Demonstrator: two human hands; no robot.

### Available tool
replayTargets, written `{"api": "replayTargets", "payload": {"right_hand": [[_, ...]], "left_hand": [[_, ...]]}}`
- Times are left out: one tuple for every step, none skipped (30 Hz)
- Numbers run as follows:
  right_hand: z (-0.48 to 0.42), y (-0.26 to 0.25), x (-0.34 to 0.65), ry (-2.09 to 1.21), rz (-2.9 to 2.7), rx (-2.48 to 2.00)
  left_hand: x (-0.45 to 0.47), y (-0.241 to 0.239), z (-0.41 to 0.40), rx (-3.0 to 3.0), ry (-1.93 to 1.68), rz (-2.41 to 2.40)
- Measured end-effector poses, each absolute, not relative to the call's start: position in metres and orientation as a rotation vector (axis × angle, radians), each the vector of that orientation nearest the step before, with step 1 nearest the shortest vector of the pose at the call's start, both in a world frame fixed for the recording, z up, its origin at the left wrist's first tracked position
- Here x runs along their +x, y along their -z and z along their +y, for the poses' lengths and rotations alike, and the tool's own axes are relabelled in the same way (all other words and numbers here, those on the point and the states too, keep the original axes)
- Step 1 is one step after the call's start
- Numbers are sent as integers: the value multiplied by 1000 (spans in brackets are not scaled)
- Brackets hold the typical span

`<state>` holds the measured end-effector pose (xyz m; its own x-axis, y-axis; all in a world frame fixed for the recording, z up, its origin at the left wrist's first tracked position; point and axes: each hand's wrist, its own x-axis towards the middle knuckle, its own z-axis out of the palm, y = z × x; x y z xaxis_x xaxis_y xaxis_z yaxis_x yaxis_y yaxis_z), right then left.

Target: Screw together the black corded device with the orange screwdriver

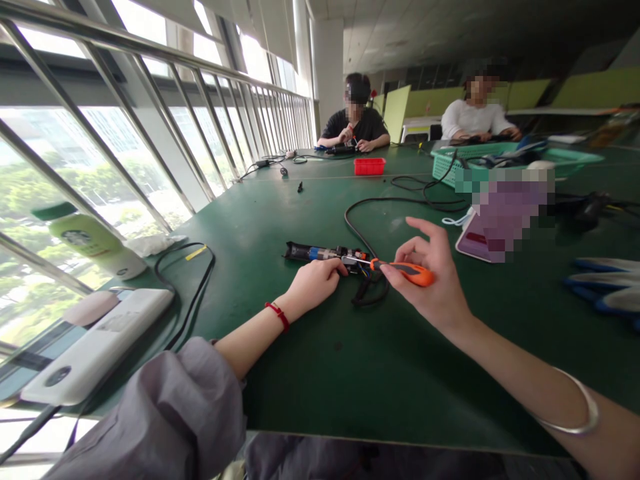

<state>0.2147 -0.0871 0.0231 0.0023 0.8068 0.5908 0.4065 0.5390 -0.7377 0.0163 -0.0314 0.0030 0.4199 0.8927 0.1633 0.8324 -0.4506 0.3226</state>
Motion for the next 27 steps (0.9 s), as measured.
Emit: {"api": "replayTargets", "payload": {"right_hand": [[-88, -24, 215, -437, -1642, -1076], [-88, -24, 215, -436, -1672, -1094], [-89, -24, 215, -425, -1696, -1101], [-89, -24, 215, -405, -1706, -1093], [-90, -24, 215, -382, -1702, -1066], [-89, -24, 214, -362, -1687, -1029], [-89, -23, 214, -349, -1669, -996], [-88, -23, 214, -349, -1651, -974], [-87, -23, 214, -362, -1640, -968], [-87, -23, 214, -388, -1640, -983], [-86, -23, 215, -416, -1648, -1016], [-86, -24, 215, -440, -1660, -1054], [-87, -25, 216, -456, -1677, -1086], [-88, -26, 216, -456, -1694, -1108], [-88, -26, 216, -444, -1711, -1122], [-89, -27, 217, -430, -1731, -1125], [-90, -27, 217, -424, -1755, -1120], [-90, -27, 216, -425, -1781, -1115], [-90, -27, 216, -423, -1797, -1108], [-90, -27, 216, -411, -1797, -1095], [-90, -26, 216, -391, -1780, -1073], [-89, -26, 217, -364, -1747, -1046], [-88, -25, 217, -338, -1710, -1021], [-87, -25, 218, -322, -1680, -1006], [-86, -25, 219, -318, -1663, -1007], [-85, -25, 219, -325, -1658, -1025], [-85, -25, 220, -336, -1662, -1053]], "left_hand": [[16, -3, -31, 2482, -467, 1523], [16, -2, -31, 2482, -470, 1523], [16, -2, -30, 2480, -472, 1522], [16, -2, -30, 2478, -475, 1521], [16, -1, -30, 2477, -476, 1520], [16, -1, -30, 2477, -476, 1520], [16, -2, -30, 2477, -478, 1521], [16, -2, -30, 2477, -478, 1523], [16, -2, -31, 2476, -474, 1524], [16, -3, -31, 2475, -470, 1525], [16, -3, -31, 2475, -466, 1527], [16, -3, -31, 2475, -465, 1528], [17, -4, -32, 2474, -465, 1529], [17, -4, -32, 2471, -467, 1530], [17, -4, -32, 2467, -470, 1532], [17, -5, -33, 2462, -472, 1534], [17, -5, -33, 2457, -473, 1533], [17, -5, -33, 2453, -475, 1531], [17, -5, -33, 2451, -476, 1530], [17, -5, -33, 2452, -479, 1529], [17, -5, -33, 2454, -481, 1527], [17, -4, -33, 2457, -482, 1525], [17, -4, -32, 2459, -484, 1524], [17, -4, -32, 2460, -485, 1524], [17, -3, -32, 2461, -485, 1521], [17, -3, -32, 2462, -483, 1518], [16, -3, -31, 2463, -481, 1515]]}}
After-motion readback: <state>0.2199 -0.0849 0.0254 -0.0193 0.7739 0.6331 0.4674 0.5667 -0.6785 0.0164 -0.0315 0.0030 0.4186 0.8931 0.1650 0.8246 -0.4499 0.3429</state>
